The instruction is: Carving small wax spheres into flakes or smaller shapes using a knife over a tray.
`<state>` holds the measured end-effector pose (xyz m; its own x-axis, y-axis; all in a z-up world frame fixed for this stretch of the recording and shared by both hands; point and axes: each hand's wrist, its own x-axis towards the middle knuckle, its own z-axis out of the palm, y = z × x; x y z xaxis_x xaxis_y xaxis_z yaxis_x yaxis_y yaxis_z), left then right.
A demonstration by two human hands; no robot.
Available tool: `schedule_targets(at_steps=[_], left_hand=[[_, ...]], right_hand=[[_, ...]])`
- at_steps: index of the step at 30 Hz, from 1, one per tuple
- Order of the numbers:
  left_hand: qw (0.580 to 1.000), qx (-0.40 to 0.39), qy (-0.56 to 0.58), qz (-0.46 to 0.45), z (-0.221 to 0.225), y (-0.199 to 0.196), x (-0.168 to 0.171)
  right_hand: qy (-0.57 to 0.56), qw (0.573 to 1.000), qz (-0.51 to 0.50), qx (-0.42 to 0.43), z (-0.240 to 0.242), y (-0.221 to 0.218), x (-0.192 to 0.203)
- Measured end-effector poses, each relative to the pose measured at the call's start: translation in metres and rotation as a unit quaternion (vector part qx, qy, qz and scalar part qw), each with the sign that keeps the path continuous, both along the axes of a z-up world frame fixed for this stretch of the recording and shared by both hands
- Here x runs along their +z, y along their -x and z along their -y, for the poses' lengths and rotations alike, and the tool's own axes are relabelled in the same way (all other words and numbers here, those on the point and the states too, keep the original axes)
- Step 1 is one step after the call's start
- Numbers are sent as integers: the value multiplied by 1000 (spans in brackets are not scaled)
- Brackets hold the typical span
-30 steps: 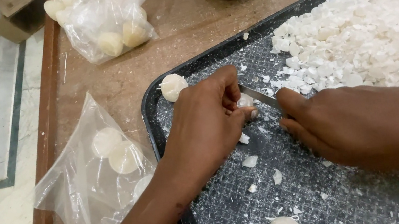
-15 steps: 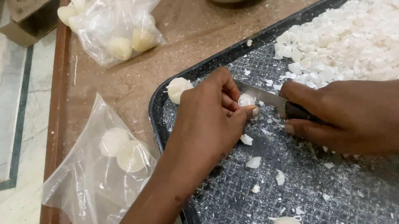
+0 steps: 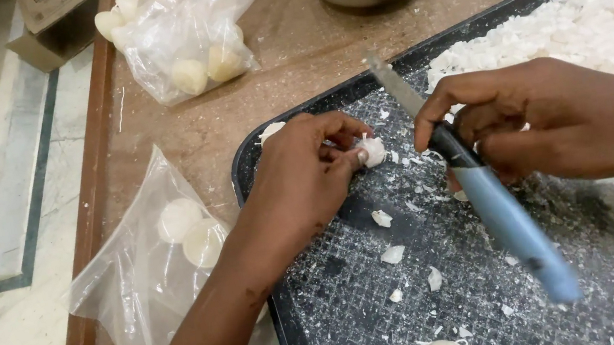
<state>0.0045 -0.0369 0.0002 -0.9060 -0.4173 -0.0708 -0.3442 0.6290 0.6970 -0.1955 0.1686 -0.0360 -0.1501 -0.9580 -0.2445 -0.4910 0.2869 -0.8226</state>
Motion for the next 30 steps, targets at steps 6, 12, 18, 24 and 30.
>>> schedule_targets(at_steps=[6,12,18,24,30], left_hand=[[999,-9,-31,4,-3,-2,5],[999,-16,-36,-26,-13,-1,4],[989,-59,-77,-113,-11,3,-19],[986,-84,-48,-135,-19,3,-15],[986,-93,-58,-123,-19,4,-24]], right_hand=[[-150,907,-388,58,26,-34,35],[70,912,-388,116,28,-40,38],[98,855,-476,179,22,-31,24],[350,780,-475,207,20,-34,15],[351,882,-290,123,16,-24,-1]])
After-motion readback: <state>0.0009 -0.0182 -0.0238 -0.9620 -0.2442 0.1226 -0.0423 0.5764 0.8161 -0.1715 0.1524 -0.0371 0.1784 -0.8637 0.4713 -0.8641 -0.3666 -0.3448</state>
